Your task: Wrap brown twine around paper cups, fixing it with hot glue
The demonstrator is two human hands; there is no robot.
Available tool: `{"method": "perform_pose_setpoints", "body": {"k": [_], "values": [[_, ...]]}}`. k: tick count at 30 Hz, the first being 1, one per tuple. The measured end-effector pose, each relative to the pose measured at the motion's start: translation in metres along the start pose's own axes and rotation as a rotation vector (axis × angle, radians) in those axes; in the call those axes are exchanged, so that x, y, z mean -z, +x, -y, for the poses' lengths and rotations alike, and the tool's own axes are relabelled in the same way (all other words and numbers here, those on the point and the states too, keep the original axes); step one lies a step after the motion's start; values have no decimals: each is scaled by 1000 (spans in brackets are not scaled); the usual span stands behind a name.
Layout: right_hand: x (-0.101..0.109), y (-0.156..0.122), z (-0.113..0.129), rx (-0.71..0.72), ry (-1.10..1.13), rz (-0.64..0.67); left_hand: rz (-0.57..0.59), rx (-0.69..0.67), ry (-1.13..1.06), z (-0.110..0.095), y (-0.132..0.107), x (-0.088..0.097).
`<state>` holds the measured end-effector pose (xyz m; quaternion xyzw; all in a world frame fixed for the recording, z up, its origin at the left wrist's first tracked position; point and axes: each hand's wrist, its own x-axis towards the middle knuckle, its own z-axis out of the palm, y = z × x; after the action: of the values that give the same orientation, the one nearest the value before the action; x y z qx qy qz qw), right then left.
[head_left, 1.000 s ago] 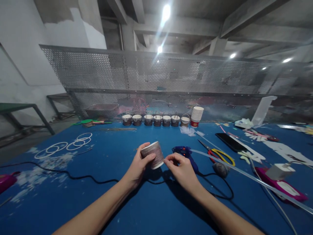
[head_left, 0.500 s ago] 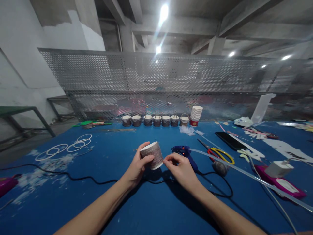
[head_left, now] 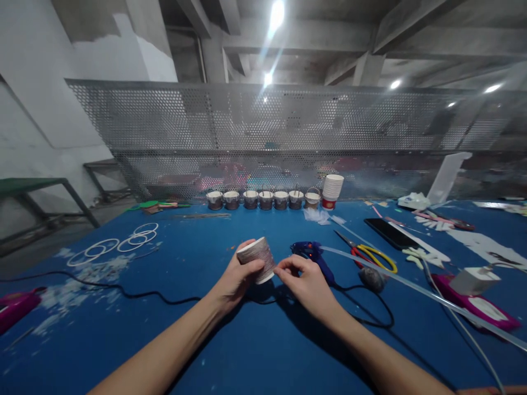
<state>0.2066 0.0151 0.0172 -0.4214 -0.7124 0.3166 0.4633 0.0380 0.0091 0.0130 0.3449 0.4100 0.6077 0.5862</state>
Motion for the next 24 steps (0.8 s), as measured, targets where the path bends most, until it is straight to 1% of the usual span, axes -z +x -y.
{"method": "perform_pose_setpoints", "body": {"k": [6,24], "values": [[2,0,0,29,-36,-9,-6,38,-39,-2,1,-1],[-1,2,-6,-7,27,2,-2,48,-52,-5,-3,-1]]}}
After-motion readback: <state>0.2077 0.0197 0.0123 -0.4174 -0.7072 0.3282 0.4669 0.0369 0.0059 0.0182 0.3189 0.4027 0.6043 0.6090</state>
